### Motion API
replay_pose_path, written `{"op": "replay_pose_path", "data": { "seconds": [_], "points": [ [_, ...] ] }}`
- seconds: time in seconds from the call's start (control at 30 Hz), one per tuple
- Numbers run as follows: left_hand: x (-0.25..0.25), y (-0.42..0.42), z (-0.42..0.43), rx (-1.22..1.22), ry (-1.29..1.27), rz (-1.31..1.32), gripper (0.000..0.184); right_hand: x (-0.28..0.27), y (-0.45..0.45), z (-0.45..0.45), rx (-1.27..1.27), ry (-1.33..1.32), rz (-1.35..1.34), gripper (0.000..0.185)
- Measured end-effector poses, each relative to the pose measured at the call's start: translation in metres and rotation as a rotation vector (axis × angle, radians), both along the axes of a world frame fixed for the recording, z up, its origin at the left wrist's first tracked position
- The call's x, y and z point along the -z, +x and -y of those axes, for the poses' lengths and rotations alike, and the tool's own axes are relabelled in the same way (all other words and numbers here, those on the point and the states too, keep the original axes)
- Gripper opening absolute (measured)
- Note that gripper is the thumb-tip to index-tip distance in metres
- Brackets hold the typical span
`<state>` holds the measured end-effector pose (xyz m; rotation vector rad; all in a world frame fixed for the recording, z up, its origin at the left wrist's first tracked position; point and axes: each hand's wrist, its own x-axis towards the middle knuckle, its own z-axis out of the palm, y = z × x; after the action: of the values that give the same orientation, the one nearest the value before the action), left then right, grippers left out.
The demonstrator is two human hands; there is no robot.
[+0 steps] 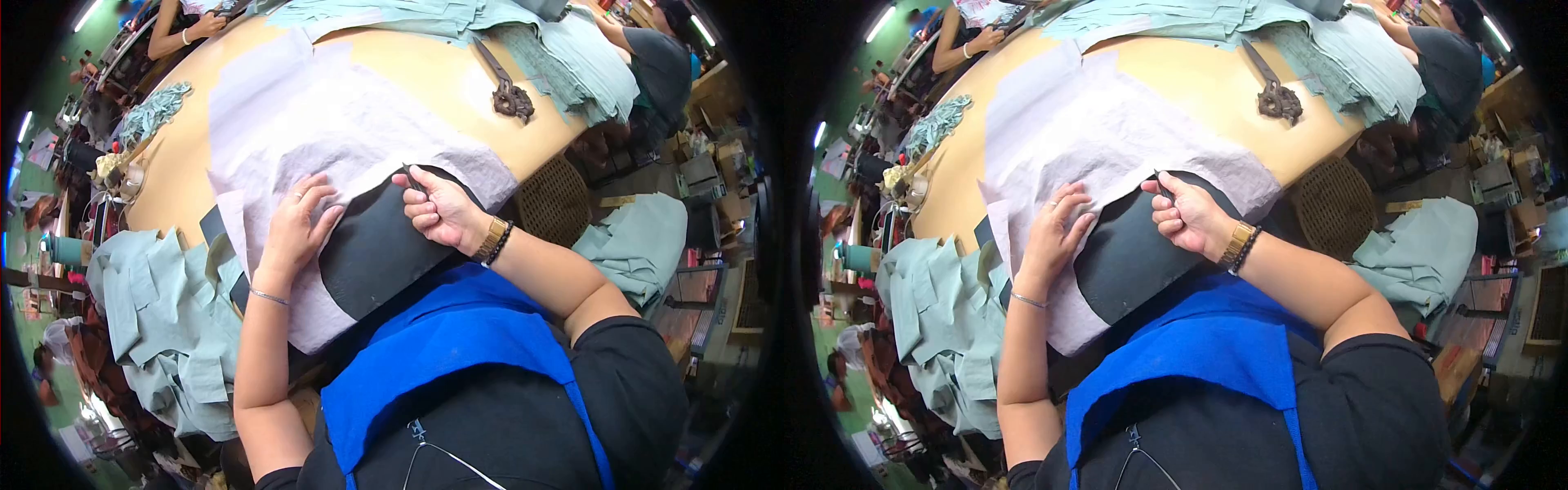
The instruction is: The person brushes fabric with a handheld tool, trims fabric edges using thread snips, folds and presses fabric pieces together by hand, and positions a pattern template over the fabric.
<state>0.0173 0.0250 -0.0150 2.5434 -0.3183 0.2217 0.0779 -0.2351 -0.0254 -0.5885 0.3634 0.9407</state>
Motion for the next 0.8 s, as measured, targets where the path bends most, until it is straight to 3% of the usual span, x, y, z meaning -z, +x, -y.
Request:
{"op": "replay_pose_path", "data": {
  "seconds": [0.07, 0.17, 0.2, 0.23, 0.3, 0.33, 0.4, 0.5, 0.53, 0.6, 0.63, 0.67, 0.7, 0.73, 0.77, 0.8],
  "points": [
    [0.003, -0.002, -0.018, 0.031, 0.176, -0.12, 0.046, -0.004, -0.002, 0.003, -0.016, -0.035, 0.095, 0.031],
    [0.01, -0.019, -0.043, -0.196, 0.339, -0.088, 0.054, -0.03, 0.014, 0.012, -0.006, -0.191, 0.356, 0.032],
    [0.023, -0.024, -0.064, -0.27, 0.279, -0.061, 0.063, -0.037, 0.026, 0.017, -0.003, -0.322, 0.515, 0.034],
    [0.021, -0.034, -0.072, -0.439, 0.382, -0.106, 0.068, -0.031, 0.043, 0.026, -0.029, -0.435, 0.731, 0.035],
    [-0.021, -0.047, -0.05, -0.789, 0.538, -0.407, 0.069, -0.036, 0.078, 0.035, -0.075, -0.972, 1.212, 0.039],
    [-0.043, -0.048, -0.044, -0.709, 0.516, -0.504, 0.069, 0.005, 0.119, 0.05, -0.016, -1.032, 1.433, 0.04],
    [-0.073, -0.046, -0.037, -0.551, 0.454, -0.697, 0.068, -0.009, 0.144, 0.062, -0.2, -1.453, 1.46, 0.039],
    [-0.061, -0.047, -0.058, -0.173, 0.398, -0.383, 0.068, 0.025, 0.183, 0.072, 0.119, -1.771, 1.942, 0.038],
    [-0.05, -0.044, -0.071, -0.062, 0.449, -0.313, 0.076, 0.009, 0.174, 0.06, 0.225, -1.626, 2.02, 0.036],
    [-0.026, -0.041, -0.084, -0.123, 0.483, -0.241, 0.083, -0.018, 0.132, 0.031, 0.157, -1.349, 2.017, 0.033],
    [-0.012, -0.039, -0.09, -0.151, 0.497, -0.207, 0.088, -0.038, 0.098, 0.014, -0.072, -1.143, 1.908, 0.036],
    [0.002, -0.03, -0.098, -0.202, 0.479, -0.277, 0.096, -0.028, 0.07, 0.003, -0.164, -1.132, 1.937, 0.046],
    [0.009, -0.021, -0.098, -0.302, 0.457, -0.269, 0.096, -0.028, 0.039, -0.008, -0.283, -1.009, 1.968, 0.056],
    [0.014, -0.01, -0.093, -0.4, 0.435, -0.257, 0.096, -0.035, 0.008, -0.015, -0.452, -1.048, 2.0, 0.06],
    [0.019, 0.001, -0.087, -0.497, 0.41, -0.241, 0.095, -0.032, -0.014, -0.019, -0.53, -1.086, 2.117, 0.061],
    [0.024, 0.012, -0.081, -0.619, 0.377, -0.261, 0.095, -0.027, -0.027, -0.024, -0.467, -1.095, 2.132, 0.05]
  ]
}}
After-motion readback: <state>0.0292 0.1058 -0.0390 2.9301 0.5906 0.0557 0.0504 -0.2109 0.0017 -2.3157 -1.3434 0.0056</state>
